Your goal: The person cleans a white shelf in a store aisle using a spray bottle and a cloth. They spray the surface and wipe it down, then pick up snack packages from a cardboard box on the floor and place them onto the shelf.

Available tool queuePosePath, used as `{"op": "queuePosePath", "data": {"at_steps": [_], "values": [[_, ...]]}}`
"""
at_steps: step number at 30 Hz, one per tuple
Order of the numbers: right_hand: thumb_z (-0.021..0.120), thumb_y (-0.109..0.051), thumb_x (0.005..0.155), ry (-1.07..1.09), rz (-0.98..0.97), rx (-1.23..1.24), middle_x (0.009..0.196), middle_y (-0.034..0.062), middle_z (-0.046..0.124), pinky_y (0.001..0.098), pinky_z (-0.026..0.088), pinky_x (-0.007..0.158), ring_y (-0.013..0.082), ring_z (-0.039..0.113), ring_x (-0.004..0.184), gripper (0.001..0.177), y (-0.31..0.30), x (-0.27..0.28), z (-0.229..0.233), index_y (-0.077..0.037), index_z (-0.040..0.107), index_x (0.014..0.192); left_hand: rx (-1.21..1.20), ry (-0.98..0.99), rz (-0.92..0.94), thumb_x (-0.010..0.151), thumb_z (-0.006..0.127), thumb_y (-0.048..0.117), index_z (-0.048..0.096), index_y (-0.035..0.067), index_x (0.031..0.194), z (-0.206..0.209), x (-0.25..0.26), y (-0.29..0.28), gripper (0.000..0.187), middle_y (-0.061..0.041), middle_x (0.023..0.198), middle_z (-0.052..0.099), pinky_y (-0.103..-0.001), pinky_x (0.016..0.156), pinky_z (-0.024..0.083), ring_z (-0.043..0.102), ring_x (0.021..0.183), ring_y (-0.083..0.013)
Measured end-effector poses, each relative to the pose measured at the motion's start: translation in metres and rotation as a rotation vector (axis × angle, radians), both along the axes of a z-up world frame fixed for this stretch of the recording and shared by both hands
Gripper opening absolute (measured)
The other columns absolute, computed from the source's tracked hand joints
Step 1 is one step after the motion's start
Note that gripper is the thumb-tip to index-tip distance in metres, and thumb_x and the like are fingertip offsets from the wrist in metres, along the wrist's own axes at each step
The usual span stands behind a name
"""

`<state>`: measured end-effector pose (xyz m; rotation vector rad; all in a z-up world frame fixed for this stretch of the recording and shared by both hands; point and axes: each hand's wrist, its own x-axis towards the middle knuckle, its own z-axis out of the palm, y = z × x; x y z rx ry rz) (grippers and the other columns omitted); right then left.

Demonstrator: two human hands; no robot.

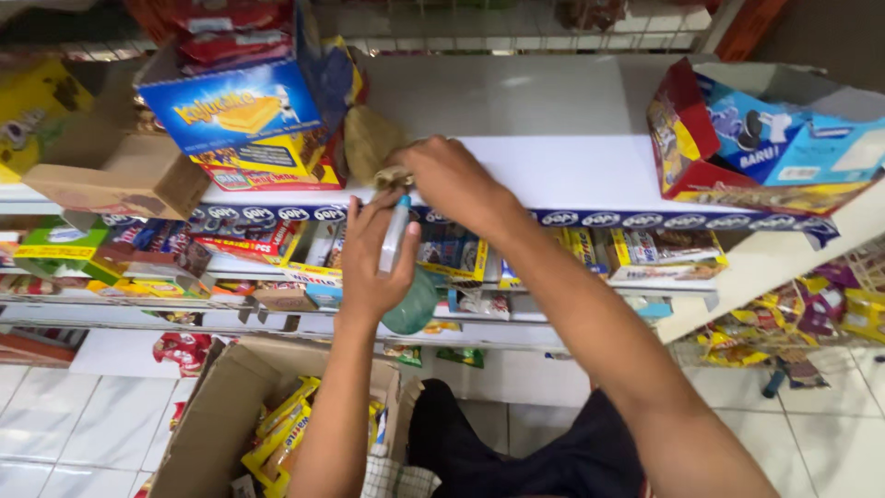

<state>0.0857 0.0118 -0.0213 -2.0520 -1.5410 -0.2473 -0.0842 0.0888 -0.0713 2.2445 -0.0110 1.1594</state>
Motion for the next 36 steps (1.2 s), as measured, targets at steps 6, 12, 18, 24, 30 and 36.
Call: {"op": "queuePosePath", "data": {"at_steps": [6, 12, 18, 24, 30, 36], "values": [[0.057, -0.005, 0.09, -0.26, -0.491, -0.121, 0.092, 0.0283, 0.072, 0.0513, 0.058, 0.078, 0.044, 0.072, 0.086, 0.02, -0.113, 0.071, -0.022, 0.002, 0.076, 0.089, 0.059, 0.003, 0.064, 0.097, 0.068, 0.016, 0.068, 0.0, 0.116, 0.003, 0.004, -0.015, 0.025, -0.015, 0.133, 0.065, -0.062, 0.124, 0.025, 0.057, 0.136, -0.0372], [0.058, -0.001, 0.085, -0.339, -0.736, -0.249, 0.093, 0.0294, 0.071, 0.0522, 0.058, 0.072, 0.0449, 0.072, 0.082, 0.022, -0.184, 0.075, -0.017, 0.003, 0.077, 0.093, 0.09, -0.017, 0.051, 0.095, 0.07, 0.018, 0.07, 0.003, 0.111, 0.001, 0.017, -0.041, 0.023, -0.015, 0.132, 0.066, -0.068, 0.123, 0.017, 0.056, 0.136, -0.0381], [0.055, 0.002, 0.088, -0.192, -0.619, -0.049, 0.096, 0.0291, 0.072, 0.0504, 0.058, 0.076, 0.0437, 0.073, 0.085, 0.02, -0.139, 0.06, -0.025, 0.006, 0.072, 0.097, 0.042, -0.018, -0.021, 0.095, 0.068, 0.016, 0.071, 0.003, 0.111, -0.002, 0.021, -0.045, 0.022, -0.013, 0.133, 0.068, -0.067, 0.125, 0.015, 0.057, 0.139, -0.0362], [0.056, 0.0, 0.086, -0.1, -0.315, -0.034, 0.09, 0.029, 0.072, 0.0516, 0.057, 0.078, 0.0448, 0.071, 0.086, 0.019, -0.056, 0.033, -0.018, 0.003, 0.071, 0.097, -0.107, -0.037, -0.079, 0.098, 0.064, 0.012, 0.07, 0.0, 0.118, -0.012, -0.002, -0.015, 0.025, -0.013, 0.134, 0.067, -0.058, 0.128, 0.03, 0.059, 0.141, -0.0357], [0.059, 0.001, 0.082, -0.085, -0.032, -0.04, 0.097, 0.0265, 0.072, 0.0517, 0.056, 0.083, 0.0444, 0.07, 0.092, 0.019, 0.003, -0.016, -0.008, -0.001, 0.072, 0.096, -0.053, -0.077, 0.128, 0.097, 0.067, 0.01, 0.068, -0.004, 0.114, -0.018, -0.026, 0.001, 0.023, -0.025, 0.148, 0.052, -0.053, 0.122, 0.036, 0.046, 0.146, -0.0465], [0.06, 0.011, 0.067, -0.114, 0.225, 0.001, 0.128, 0.0205, 0.068, 0.0456, 0.051, 0.101, 0.0382, 0.065, 0.117, 0.06, -0.058, -0.024, 0.003, -0.006, 0.069, 0.124, 0.064, -0.065, 0.158, 0.095, 0.069, 0.01, 0.069, -0.005, 0.112, -0.018, -0.026, 0.007, 0.023, -0.026, 0.15, 0.05, -0.053, 0.123, 0.032, 0.04, 0.148, -0.0487]]}}
